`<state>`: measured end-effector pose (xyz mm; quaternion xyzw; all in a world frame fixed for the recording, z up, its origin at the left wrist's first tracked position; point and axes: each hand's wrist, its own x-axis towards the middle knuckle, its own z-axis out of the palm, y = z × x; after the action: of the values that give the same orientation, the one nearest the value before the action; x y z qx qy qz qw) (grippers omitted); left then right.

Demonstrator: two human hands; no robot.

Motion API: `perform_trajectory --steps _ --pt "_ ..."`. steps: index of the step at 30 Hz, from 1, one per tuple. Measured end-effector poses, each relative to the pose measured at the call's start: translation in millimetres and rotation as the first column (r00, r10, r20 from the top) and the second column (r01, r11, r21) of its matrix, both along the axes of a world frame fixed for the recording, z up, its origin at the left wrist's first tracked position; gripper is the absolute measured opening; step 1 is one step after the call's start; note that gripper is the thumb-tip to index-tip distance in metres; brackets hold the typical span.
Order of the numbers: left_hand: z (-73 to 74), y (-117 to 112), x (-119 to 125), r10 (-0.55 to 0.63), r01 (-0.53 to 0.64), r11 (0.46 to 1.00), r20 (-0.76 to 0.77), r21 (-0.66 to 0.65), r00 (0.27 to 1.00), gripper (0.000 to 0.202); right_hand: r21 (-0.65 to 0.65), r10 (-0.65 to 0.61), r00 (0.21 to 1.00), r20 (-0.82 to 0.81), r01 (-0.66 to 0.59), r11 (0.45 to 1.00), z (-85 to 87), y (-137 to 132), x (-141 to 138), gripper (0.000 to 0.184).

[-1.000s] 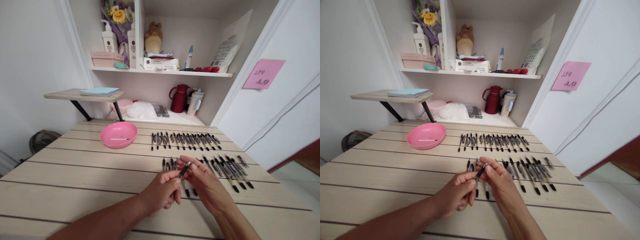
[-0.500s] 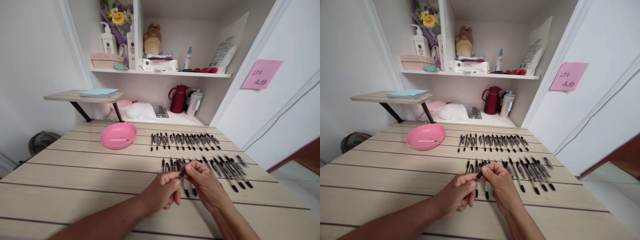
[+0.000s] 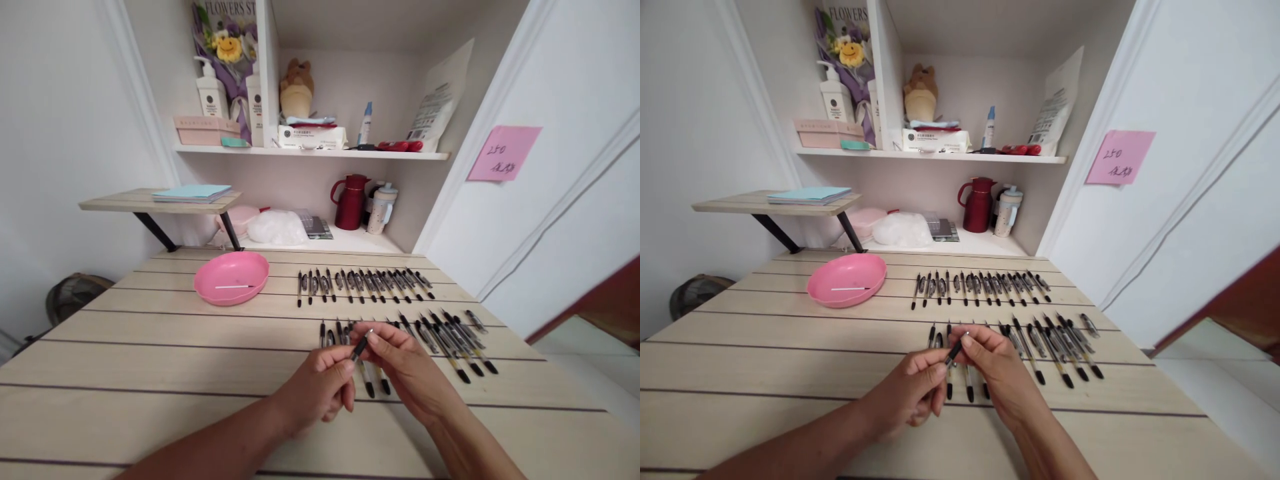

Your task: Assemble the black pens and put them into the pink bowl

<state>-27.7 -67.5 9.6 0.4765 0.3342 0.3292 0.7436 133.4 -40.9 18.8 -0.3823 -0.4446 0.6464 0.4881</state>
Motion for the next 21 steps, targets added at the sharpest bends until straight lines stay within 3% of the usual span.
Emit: perform_trajectory --steps 5,7,9,11,12,13,15,16,17,21 --pt "-0.9 0 1 0.011 -0.01 1.0 -0.042 0.019 0.999 0.04 0.049 -0.045 0.998 0.033 0.044 0.998 -4.0 -1 -6 0.024" --pt "-0.6 0 1 0.015 -0.014 1.0 -0.063 0.011 0.998 0.041 0.064 -0.012 0.998 0.065 0.008 0.998 -0.9 -1 -6 0.026" --pt "0.1 1 1 0.027 -0.028 1.0 -0.064 -0.011 0.998 0.043 0.104 0.0 0.989 0.148 -0.016 0.994 5.7 6 5 0.03" --pt "0.9 1 0 0.057 -0.058 0.998 -0.053 -0.027 0.997 0.046 0.173 -0.12 0.947 0.297 0.07 0.982 12.7 22 31 0.034" --pt "1.4 1 -1 0.071 -0.073 0.997 -0.048 -0.032 0.996 0.046 0.227 -0.262 0.879 0.398 0.183 0.957 14.9 34 50 0.033" --pt "1.8 2 -1 0.085 -0.086 0.996 -0.044 -0.033 0.995 0.047 0.3 -0.409 0.758 0.508 0.289 0.909 15.7 47 72 0.032" --pt "2.4 3 -2 0.102 -0.104 0.994 -0.038 -0.032 0.994 0.048 0.487 -0.61 0.367 0.702 0.377 0.788 12.4 74 123 0.026" --pt "2.6 3 -2 0.108 -0.109 0.993 -0.035 -0.033 0.993 0.048 0.516 -0.606 0.167 0.778 0.38 0.768 8.4 86 147 0.023" --pt "2.6 4 -2 0.112 -0.114 0.993 -0.033 -0.033 0.993 0.049 0.499 -0.551 0.032 0.834 0.384 0.777 3.3 96 169 0.024" --pt "2.3 5 -1 0.117 -0.118 0.992 -0.038 -0.035 0.992 0.048 0.438 -0.473 -0.008 0.881 0.393 0.808 -19.2 115 219 0.026"
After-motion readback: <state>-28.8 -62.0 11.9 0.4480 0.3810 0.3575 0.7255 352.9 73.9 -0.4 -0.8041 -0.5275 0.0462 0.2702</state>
